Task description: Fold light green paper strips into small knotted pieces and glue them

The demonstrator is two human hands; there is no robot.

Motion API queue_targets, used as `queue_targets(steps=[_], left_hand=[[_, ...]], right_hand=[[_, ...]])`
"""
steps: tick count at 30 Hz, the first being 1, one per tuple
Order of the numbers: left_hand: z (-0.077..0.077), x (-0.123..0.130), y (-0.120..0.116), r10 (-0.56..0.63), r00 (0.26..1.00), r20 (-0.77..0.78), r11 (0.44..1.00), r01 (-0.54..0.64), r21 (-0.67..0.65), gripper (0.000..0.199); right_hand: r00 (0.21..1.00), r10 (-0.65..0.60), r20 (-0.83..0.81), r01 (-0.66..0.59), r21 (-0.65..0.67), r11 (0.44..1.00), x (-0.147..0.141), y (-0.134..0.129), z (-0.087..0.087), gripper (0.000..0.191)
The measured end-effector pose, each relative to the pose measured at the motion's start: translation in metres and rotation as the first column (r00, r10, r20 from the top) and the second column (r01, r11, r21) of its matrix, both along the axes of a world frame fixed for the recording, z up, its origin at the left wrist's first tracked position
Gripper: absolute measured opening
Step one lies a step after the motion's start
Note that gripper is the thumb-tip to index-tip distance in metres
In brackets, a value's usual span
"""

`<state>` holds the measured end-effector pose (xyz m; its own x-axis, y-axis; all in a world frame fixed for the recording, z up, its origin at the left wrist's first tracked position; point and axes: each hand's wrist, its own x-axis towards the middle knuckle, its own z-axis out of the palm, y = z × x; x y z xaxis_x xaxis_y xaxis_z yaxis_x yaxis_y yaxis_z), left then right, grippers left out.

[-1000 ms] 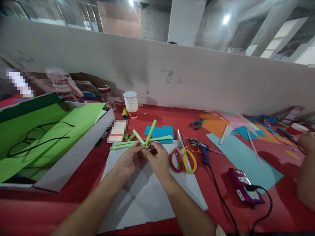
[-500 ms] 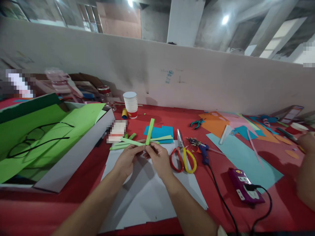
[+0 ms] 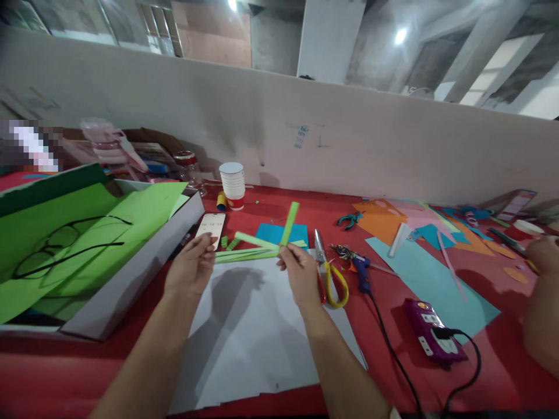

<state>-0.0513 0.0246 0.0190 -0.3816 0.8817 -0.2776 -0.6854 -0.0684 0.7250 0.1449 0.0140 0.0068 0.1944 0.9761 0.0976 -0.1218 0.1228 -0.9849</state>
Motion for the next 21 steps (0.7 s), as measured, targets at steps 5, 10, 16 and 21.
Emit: queue_targets(steps=[5, 10, 16, 21], left_hand=[[-0.002, -0.014, -0.001, 0.16, 0.833, -0.529, 0.974, -0.219, -0.05, 0.024], [-0.005, 0.012, -0.013, 0.117, 0.332, -0.936, 0.992, -0.085, 0.094, 0.024], [-0.009, 0.041, -0.02, -0.321, 0.587, -0.743, 0.908, 0.413, -0.066, 0.007], [-0.008, 0.052, -0.024, -0.51, 0.748, -0.424, 0.817, 0.575, 0.032, 0.021]], right_hand=[[0.935, -0.273, -0.227, 0.28, -0.004, 0.96, 0.012, 0.007, 0.005, 0.018], [0.938, -0.199, -0.285, 0.195, -0.041, 0.98, 0.004, 0.003, 0.003, 0.022], [0.968, 0.085, -0.235, -0.098, -0.045, 0.994, -0.016, -0.01, -0.001, 0.024], [0.975, 0.208, -0.08, -0.209, -0.013, 0.978, -0.025, -0.016, -0.008, 0.016]])
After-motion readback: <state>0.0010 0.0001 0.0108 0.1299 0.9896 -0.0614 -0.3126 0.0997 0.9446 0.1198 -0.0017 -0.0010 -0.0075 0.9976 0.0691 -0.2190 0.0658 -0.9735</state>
